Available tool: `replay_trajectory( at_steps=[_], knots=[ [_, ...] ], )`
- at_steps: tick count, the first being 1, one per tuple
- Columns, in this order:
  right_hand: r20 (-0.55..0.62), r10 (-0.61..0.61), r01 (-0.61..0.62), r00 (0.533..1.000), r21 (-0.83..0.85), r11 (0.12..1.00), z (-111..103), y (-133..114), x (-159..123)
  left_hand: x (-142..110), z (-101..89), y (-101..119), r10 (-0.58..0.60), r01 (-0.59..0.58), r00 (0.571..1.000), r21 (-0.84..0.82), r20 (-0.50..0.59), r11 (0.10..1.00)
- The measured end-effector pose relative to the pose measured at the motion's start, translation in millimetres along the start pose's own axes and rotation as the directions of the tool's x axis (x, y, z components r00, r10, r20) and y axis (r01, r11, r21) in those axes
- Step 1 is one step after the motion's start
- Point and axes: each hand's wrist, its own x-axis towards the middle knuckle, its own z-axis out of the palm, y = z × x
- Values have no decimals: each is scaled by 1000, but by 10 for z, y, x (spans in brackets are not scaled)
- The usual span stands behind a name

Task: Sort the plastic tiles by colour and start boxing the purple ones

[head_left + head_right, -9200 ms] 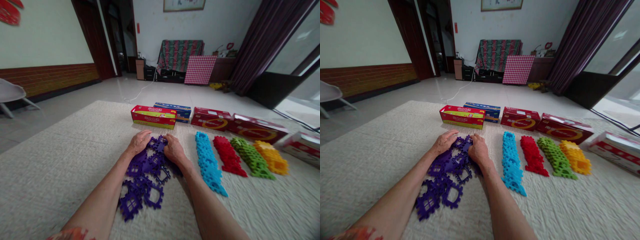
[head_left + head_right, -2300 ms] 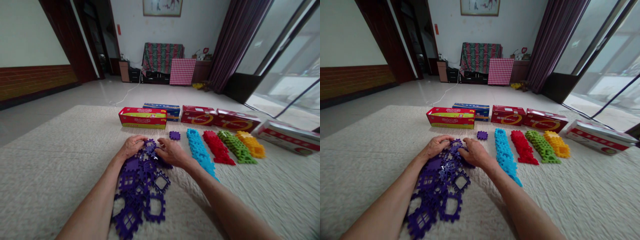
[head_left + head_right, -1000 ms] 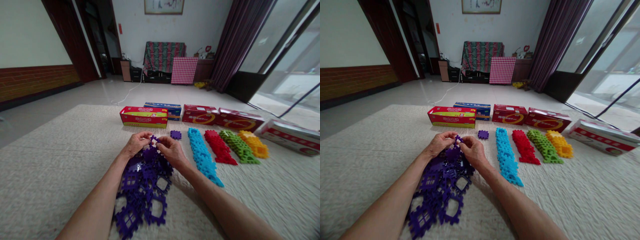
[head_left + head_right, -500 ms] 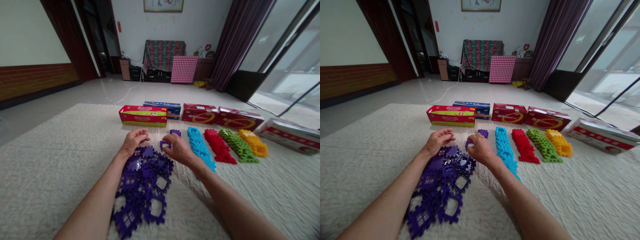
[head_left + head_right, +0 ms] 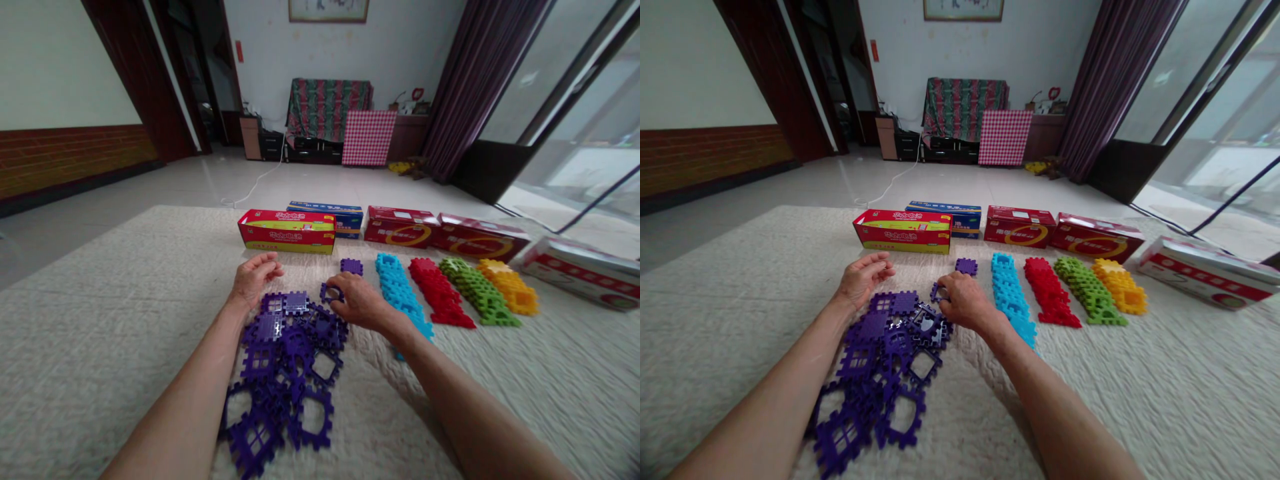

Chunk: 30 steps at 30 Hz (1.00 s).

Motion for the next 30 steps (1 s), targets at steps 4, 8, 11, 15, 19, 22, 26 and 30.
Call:
replay_trajectory(
  at_steps=[4, 8, 11, 15, 19, 22, 26, 30],
  knots=[
    [-58, 34, -35, 998, -19, 999, -144, 76, 49, 3, -2, -28, 6, -6, 1000, 6, -9, 1000],
    [-118, 124, -134, 985, -84, 987, -323, 300, 197, 1, -5, -27, -1, 1, 1000, 1, -2, 1000],
    [-86, 179, -189, 980, -123, 974, -360, 471, 307, -3, -3, -21, -4, 4, 1000, 8, -6, 1000],
    [-41, 211, -215, 977, -153, 965, -309, 586, 386, -1, 3, -17, -2, 2, 1000, 14, 1, 1000],
    [-73, 212, -220, 975, -144, 965, -292, 592, 362, 7, 4, -19, 0, -1, 1000, 24, 5, 1000],
    [-179, 133, -151, 975, -92, 984, -317, 479, 233, 9, 0, -26, 4, -4, 1000, 27, 8, 1000],
    [-178, 13, -2, 984, 66, 998, -282, 127, -68, 6, -4, -39, 18, -19, 1000, 42, 22, 999],
    [-34, -13, 22, 999, 277, 961, -168, -228, -343, 3, 0, -45, 32, -33, 999, 60, 22, 998]
  ],
)
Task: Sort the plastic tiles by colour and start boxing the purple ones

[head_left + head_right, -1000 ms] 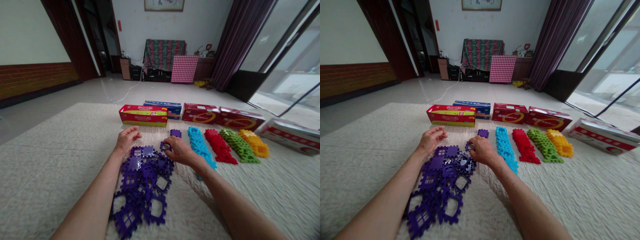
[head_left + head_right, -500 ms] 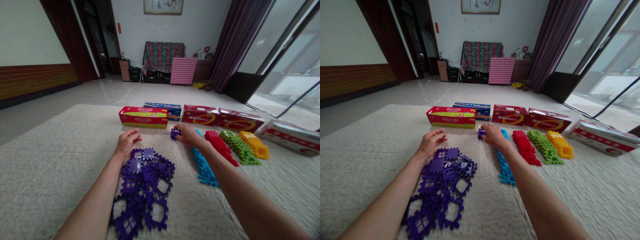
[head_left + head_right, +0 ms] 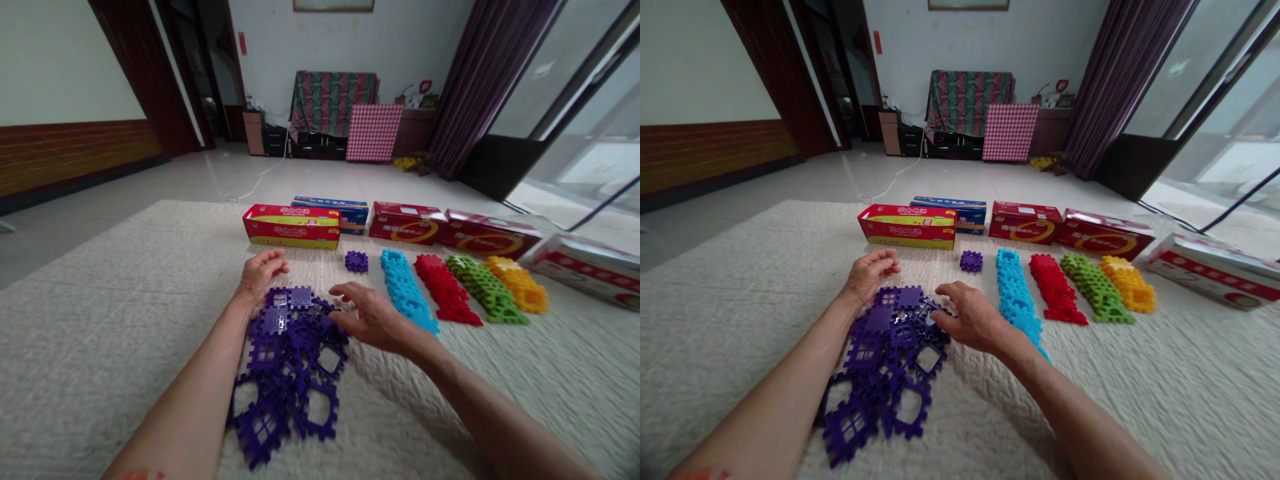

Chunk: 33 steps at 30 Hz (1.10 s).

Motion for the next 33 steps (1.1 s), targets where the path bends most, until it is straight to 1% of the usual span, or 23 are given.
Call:
replay_trajectory(
  at_steps=[3, 8, 16, 19, 21, 23, 26, 27, 30, 33],
  knots=[
    [64, -29, 26, 998, 38, 999, 81, -111, -91, -4, 9, 2, 2, -3, 1000, 11, 15, 1000],
    [112, -47, 49, 993, -14, 999, 122, -161, -79, -15, 26, 7, 22, -24, 999, 47, 45, 999],
    [54, -43, 44, 998, -21, 999, 223, -186, -74, -13, 27, 6, 30, -33, 998, 56, 55, 998],
    [28, -53, 53, 998, 4, 999, 223, -187, -69, -12, 26, 4, 27, -30, 998, 53, 56, 998],
    [6, -61, 61, 998, 26, 998, 193, -169, -54, -12, 26, 4, 26, -29, 998, 48, 61, 998],
    [-41, -50, 51, 998, 24, 998, 143, -119, -32, -14, 28, 5, 25, -28, 998, 43, 61, 999],
    [-142, -17, 11, 990, -41, 999, 58, 13, 4, -20, 31, 9, 24, -27, 998, 49, 54, 998],
    [-148, -10, 0, 989, -66, 998, 33, 62, 14, -21, 30, 9, 24, -26, 998, 53, 52, 998],
    [-90, 3, -15, 996, -129, 992, -12, 168, 29, -22, 26, 7, 23, -26, 998, 60, 56, 998],
    [-58, -4, -5, 998, -153, 988, 0, 164, 29, -16, 22, 3, 24, -28, 998, 67, 59, 997]
  ],
)
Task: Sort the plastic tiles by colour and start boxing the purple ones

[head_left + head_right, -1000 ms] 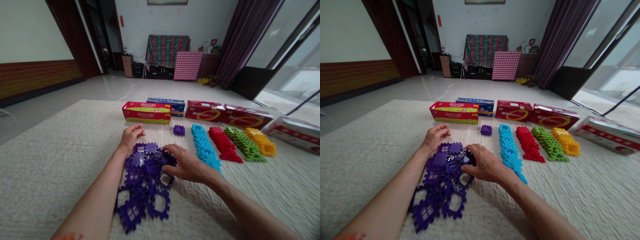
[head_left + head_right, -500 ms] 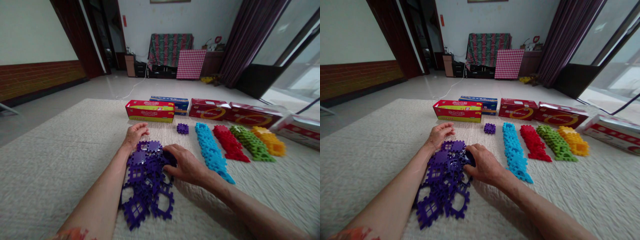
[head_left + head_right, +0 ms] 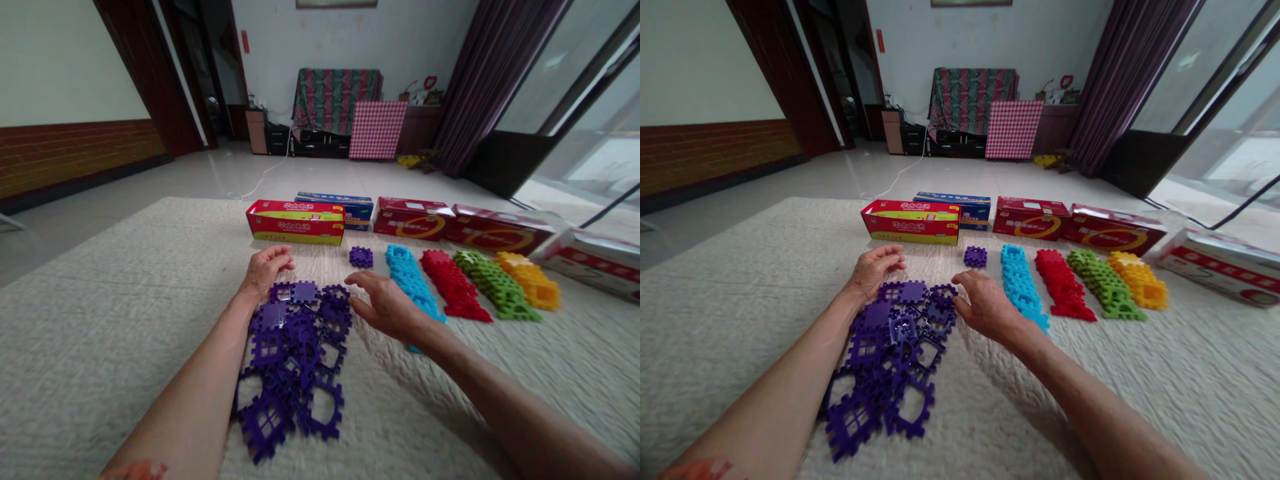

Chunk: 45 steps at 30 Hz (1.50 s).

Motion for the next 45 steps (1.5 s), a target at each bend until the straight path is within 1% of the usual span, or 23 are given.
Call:
replay_trajectory(
  at_steps=[5, 8, 11, 13, 18, 21, 23, 25, 27, 29, 30, 32, 34, 37, 41, 45],
  knots=[
    [27, 18, -19, 999, 42, 999, 86, -121, -18, -1, 10, 5, -2, 2, 1000, 7, -11, 1000],
    [51, -33, 31, 998, 34, 999, 119, -145, -14, 0, 10, -1, 0, 0, 1000, 5, -13, 1000],
    [68, -72, 70, 995, 32, 997, 105, -141, 7, 9, 1, -16, 3, -3, 1000, 3, -1, 1000],
    [48, -43, 40, 998, 45, 998, 76, -128, 27, 16, -4, -24, 5, -5, 1000, 5, 2, 1000],
    [-66, 102, -98, 993, 64, 993, -20, -34, 65, 15, 4, -13, -6, 6, 1000, 11, -7, 1000],
    [-75, 135, -128, 988, 84, 988, -64, 34, 69, 9, 11, -6, -8, 9, 1000, 22, -15, 1000],
    [-85, 132, -125, 988, 85, 989, -78, 55, 68, 8, 11, -7, -10, 10, 1000, 20, -17, 1000],
    [-115, 124, -124, 986, 5, 992, -84, 51, 65, 10, 7, -11, -10, 10, 1000, 16, -17, 1000],
    [-111, 128, -143, 986, -139, 980, -95, 33, 56, 14, 1, -17, -8, 8, 1000, 14, -16, 1000],
    [-33, 161, -164, 986, -256, 953, -116, 25, 39, 16, -5, -23, -5, 5, 1000, 12, -14, 1000],
    [22, 178, -165, 984, -286, 944, -132, 32, 27, 17, -8, -26, -3, 3, 1000, 11, -13, 1000],
    [122, 180, -136, 976, -305, 942, -171, 69, 0, 18, -10, -31, -1, 1, 1000, 11, -11, 1000],
    [178, 158, -99, 971, -304, 948, -211, 123, -23, 19, -8, -32, -2, 2, 1000, 12, -9, 1000],
    [194, 89, -32, 977, -279, 960, -237, 195, -31, 16, -2, -26, -3, 4, 1000, 15, -8, 1000],
    [181, -40, 82, 983, -229, 970, -182, 227, -12, 11, 2, -20, -4, 4, 1000, 19, -11, 1000],
    [206, -87, 133, 975, -224, 965, -134, 199, 2, 15, -3, -31, 1, 0, 1000, 33, -7, 999]
  ],
)
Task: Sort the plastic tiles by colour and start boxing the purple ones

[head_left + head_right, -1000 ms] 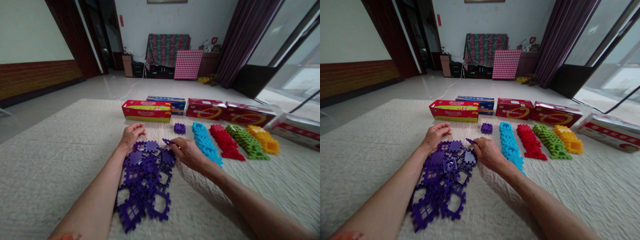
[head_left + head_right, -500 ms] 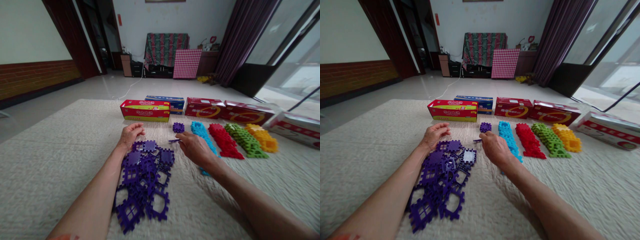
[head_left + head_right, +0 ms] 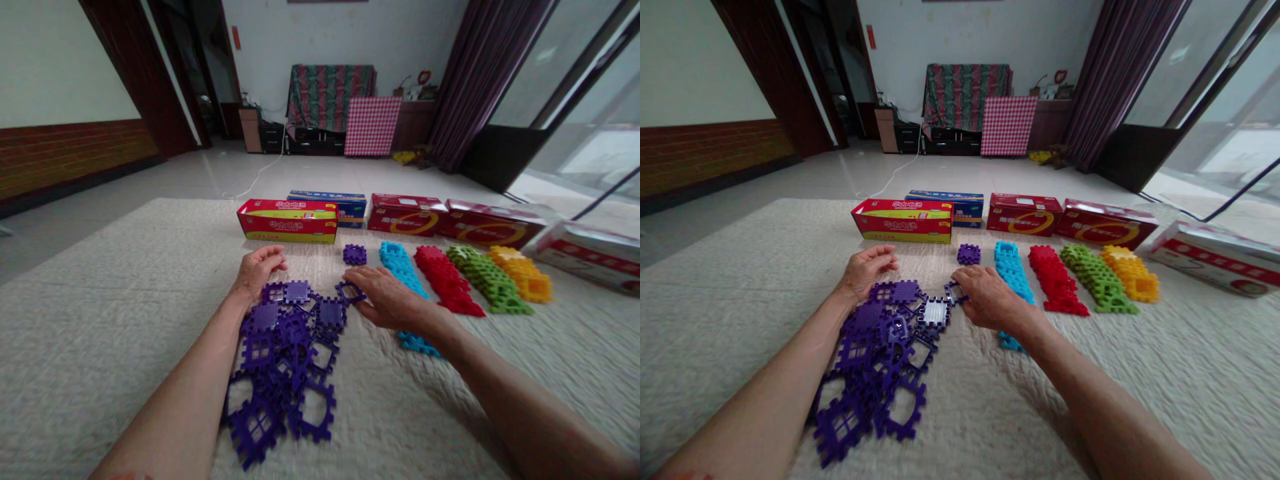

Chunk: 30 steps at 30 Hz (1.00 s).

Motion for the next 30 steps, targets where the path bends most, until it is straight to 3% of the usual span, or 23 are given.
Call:
replay_trajectory(
  at_steps=[9, 17, 23, 30],
  knots=[
    [5, -1, 1, 1000, -23, 1000, -55, 13, -8, -10, 3, 15, -16, 16, 1000, 18, -1, 1000],
    [-133, 195, -207, 972, -90, 974, -219, 420, 372, -16, 3, 27, -37, 37, 999, 19, -6, 999],
    [-85, 248, -256, 965, -92, 962, -124, 624, 584, -20, 5, 32, -33, 33, 999, 14, -1, 999],
    [-74, 233, -239, 970, -104, 965, -121, 639, 609, -18, 12, 33, -26, 26, 1000, 14, -10, 1000]
  ],
)
